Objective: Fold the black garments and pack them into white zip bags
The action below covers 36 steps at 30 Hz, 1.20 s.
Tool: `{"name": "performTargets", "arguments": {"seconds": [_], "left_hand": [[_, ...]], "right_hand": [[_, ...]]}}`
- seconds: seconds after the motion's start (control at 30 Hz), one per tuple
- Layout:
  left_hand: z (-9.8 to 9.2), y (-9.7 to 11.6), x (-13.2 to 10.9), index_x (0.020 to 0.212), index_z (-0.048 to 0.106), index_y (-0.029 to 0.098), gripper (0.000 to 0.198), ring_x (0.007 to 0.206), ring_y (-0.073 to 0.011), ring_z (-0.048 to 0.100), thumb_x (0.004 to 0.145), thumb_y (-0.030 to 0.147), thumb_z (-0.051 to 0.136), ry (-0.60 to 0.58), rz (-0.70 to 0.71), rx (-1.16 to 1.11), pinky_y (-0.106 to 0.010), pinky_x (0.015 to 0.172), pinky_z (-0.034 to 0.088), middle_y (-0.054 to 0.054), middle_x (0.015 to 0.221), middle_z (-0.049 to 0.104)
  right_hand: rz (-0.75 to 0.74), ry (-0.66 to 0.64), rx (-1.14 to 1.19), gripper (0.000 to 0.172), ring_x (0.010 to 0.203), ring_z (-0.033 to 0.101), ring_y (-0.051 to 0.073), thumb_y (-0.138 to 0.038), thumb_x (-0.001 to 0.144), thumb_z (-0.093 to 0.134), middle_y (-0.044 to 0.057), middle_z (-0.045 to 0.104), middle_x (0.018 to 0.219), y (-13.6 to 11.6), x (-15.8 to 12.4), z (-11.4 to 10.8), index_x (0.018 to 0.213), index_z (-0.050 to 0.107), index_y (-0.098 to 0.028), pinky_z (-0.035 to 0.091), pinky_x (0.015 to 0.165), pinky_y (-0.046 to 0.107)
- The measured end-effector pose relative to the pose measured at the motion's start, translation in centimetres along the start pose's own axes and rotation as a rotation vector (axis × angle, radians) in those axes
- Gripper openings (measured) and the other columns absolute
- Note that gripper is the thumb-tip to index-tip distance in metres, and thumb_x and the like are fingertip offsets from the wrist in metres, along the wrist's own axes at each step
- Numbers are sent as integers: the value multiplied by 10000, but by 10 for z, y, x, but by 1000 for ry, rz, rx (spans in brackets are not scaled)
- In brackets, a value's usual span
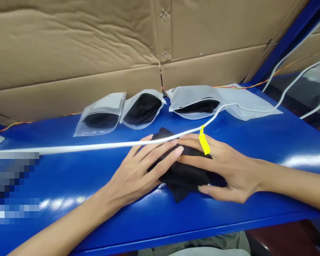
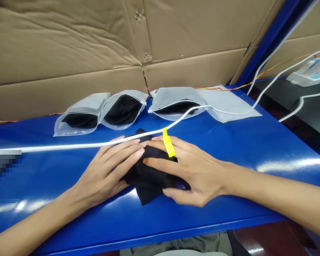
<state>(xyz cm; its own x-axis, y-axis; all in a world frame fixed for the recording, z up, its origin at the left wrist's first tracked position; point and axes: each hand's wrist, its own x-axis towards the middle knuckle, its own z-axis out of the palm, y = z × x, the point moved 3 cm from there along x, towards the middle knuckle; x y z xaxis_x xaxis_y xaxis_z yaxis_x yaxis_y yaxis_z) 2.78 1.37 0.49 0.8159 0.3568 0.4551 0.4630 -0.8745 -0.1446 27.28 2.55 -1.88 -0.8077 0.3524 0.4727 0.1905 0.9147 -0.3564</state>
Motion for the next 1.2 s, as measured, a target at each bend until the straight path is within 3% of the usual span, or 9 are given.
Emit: {"name": "performTargets", "arguments": {"seconds": [0.1, 0.27, 0.37, 0.53, 0.67, 0.83, 0.97, 1.07, 1.2], "left_hand": [[-1, 1, -1, 1525, 525, 117, 483, 1313, -270, 651, 1043, 93, 493, -25, -46, 33, -419, 1079, 525, -173, 1405, 711], [-1, 0, -2, 1520, 560, 108, 513, 1220, -308, 681, 1050, 308, 605, -20, -41, 34, -467, 1083, 527, -167, 1327, 741], [1, -2, -1, 1520, 541, 79, 673, 1405, -377, 584, 1042, 546, 621, -54, 17, -35, -592, 1236, 418, -202, 1427, 692], [-1, -4, -1, 1529, 520, 81, 483, 1400, -297, 636, 1115, 330, 525, -84, -1, 0, -437, 1163, 531, -171, 1421, 719], [-3, 0, -3, 1465, 581, 73, 424, 1339, -294, 692, 1103, 293, 552, -52, -7, 67, -419, 1092, 579, -169, 1362, 757], [-6, 3, -2, 1390, 649, 91, 368, 1288, -292, 728, 1079, 284, 604, -33, 29, 119, -397, 1017, 606, -157, 1348, 764], [-10, 4, 0, 1353, 672, 90, 328, 1258, -279, 744, 1068, 244, 622, -38, 43, 145, -383, 979, 605, -149, 1340, 770], [-13, 4, -1, 1345, 675, 85, 318, 1242, -278, 750, 1078, 244, 605, -45, 36, 144, -393, 972, 593, -152, 1334, 773], [-14, 3, -3, 1346, 673, 70, 326, 1242, -281, 748, 1084, 249, 601, -56, 42, 139, -400, 972, 579, -159, 1342, 769]], "right_hand": [[8, -26, -53, 691, 1606, 320, 384, -542, 999, 649, 250, 418, 1661, -7, 1, 4, 1553, 497, -158, 397, 1241, 640], [-10, -55, -232, 494, 1638, 276, 353, -36, 970, 603, 190, 544, 1601, -13, 0, 3, 1442, 636, -180, 533, 1172, 512], [-84, -24, -222, 477, 1650, 236, 314, 0, 992, 549, 165, 595, 1566, -8, -2, -2, 1422, 656, -178, 477, 1227, 485], [-71, -7, -203, 540, 1629, 315, 261, 16, 988, 494, 144, 530, 1625, 3, -5, -3, 1457, 612, -225, 458, 1244, 476], [-60, 34, -269, 419, 1537, 461, 351, -236, 1014, 620, 256, 555, 1551, 1, -2, 0, 1422, 609, -144, 493, 1184, 599], [-31, 47, -183, 649, 1473, 524, 388, -619, 1043, 516, 275, 566, 1538, 3, -3, -4, 1469, 564, -132, 482, 1169, 622], [242, 130, -358, 486, 1529, 458, 386, -381, 1105, 418, 228, 581, 1544, 35, -10, -19, 1508, 551, -144, 406, 1227, 652], [496, 183, -557, 555, 1590, 317, 472, -369, 1065, 497, 284, 488, 1605, 64, -17, -35, 1526, 532, -62, 316, 1258, 711], [711, 231, -599, 510, 1493, 445, 499, -365, 1020, 545, 301, 524, 1528, 83, -24, -49, 1444, 600, -86, 420, 1196, 675]]}}
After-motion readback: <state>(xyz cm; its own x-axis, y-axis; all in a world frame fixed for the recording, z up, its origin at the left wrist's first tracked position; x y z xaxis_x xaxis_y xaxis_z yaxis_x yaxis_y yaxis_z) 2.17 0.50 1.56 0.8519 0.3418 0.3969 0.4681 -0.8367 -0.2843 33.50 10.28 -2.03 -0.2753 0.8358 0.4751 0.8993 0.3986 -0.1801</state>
